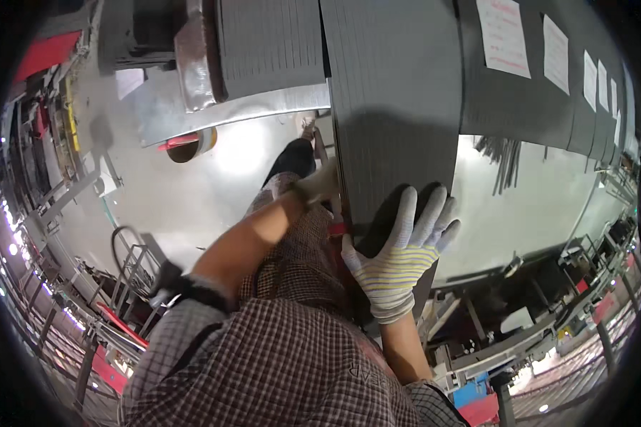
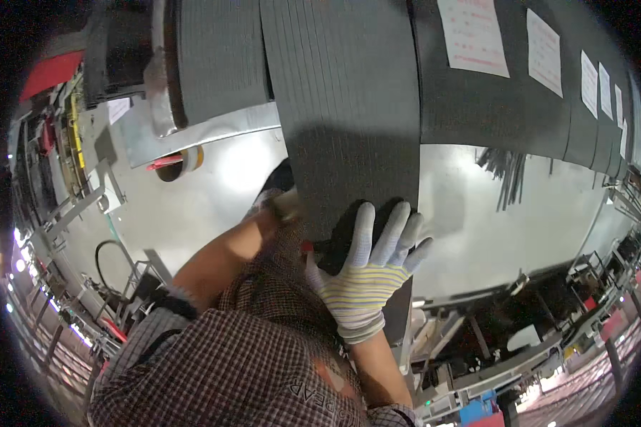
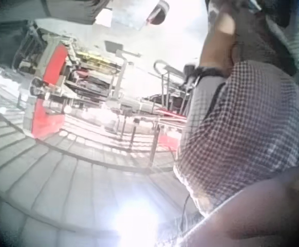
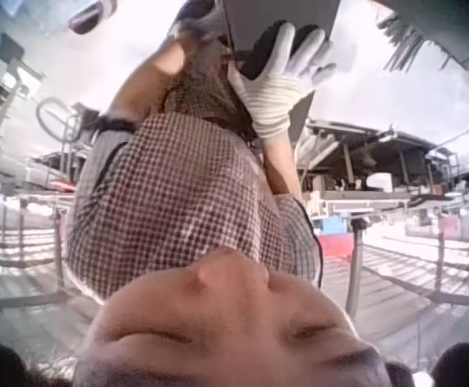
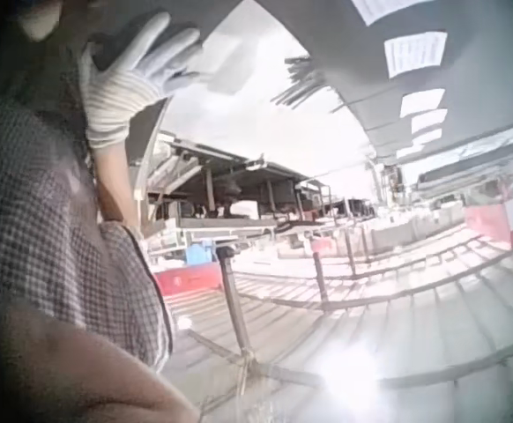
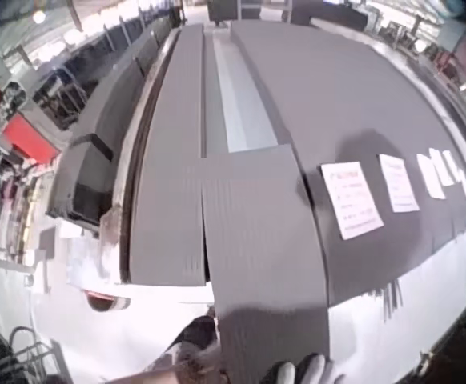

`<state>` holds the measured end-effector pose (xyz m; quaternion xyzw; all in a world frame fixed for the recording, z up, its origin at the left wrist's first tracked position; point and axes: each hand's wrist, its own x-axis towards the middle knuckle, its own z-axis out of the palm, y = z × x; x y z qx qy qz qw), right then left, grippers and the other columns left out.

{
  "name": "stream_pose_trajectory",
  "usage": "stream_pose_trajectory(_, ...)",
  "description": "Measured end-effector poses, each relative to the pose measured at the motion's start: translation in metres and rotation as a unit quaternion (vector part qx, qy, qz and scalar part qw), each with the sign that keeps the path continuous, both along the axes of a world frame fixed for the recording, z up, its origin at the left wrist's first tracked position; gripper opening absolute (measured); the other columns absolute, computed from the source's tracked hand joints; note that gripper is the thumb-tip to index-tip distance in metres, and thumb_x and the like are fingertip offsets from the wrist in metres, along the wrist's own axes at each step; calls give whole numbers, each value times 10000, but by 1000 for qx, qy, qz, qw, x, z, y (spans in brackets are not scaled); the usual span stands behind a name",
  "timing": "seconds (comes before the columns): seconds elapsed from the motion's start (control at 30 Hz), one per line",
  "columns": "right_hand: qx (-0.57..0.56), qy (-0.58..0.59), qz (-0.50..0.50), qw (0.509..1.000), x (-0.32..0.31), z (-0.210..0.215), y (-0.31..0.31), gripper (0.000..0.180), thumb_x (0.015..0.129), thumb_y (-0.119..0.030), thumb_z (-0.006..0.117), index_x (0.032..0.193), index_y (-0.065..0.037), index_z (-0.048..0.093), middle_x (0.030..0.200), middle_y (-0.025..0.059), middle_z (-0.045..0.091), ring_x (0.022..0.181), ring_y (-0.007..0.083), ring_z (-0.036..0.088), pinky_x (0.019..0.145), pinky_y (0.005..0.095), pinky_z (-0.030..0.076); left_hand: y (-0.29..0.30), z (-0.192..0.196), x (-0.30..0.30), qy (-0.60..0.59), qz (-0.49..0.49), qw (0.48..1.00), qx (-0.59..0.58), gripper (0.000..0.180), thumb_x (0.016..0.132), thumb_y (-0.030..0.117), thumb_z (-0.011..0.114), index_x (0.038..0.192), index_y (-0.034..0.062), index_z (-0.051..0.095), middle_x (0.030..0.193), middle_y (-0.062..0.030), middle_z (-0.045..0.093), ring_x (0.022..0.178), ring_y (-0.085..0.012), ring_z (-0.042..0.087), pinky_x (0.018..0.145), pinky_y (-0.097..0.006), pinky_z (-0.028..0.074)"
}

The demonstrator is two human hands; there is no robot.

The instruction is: The person places a foam sheet onto a machine, operates the control panel, and removes the sheet. After moving metal bars, the person applies labels to the foam sheets and secures them with tape.

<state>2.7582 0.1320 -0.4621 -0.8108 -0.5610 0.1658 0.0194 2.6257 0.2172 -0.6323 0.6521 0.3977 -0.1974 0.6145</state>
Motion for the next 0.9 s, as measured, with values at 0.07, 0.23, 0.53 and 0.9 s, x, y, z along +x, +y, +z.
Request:
stream_pose_trajectory(0.07, 7, 17, 0, 1000, 0, -4, 1, 1105, 609, -529, 794, 1497, -96, 299, 1533, 316, 203, 1400, 535, 203, 1103, 695, 137, -12, 29, -75, -195, 129, 972, 19, 332, 950, 123, 558, 1260, 3, 544, 1187, -96, 624, 1137, -271, 595, 976, -355, 488)
stream_pose_trajectory(0.23, 46, 21, 16, 999, -3, 5, -3, 1075, 559, -458, 827, 1448, -86, 351, 1498, 315, 260, 1346, 524, 292, 1077, 686, 195, -49, 142, -50, -341, 383, 851, -112, 258, 964, 137, 590, 1203, 56, 537, 988, -54, 591, 934, -175, 606, 829, -291, 509)
stream_pose_trajectory(0.53, 17, 225, 363, 904, 67, 81, 51, 295, 853, -307, 664, 1049, -92, 616, 816, 60, 661, 693, 226, 640, 644, 361, 494, -42, 115, 9, -249, 510, 798, -204, 686, 759, 153, 825, 1322, -16, 470, 1240, -79, 612, 1157, -184, 560, 1023, -324, 456)
stream_pose_trajectory(0.9, -50, 463, -159, 871, 176, -128, -15, 330, 967, -322, 600, 989, -4, 685, 836, 185, 685, 694, 247, 663, 635, 361, 513, -22, 114, 16, -268, 409, 867, -98, 763, 761, 254, 846, 1345, -36, 448, 1243, -143, 601, 1161, -221, 575, 1004, -361, 471)
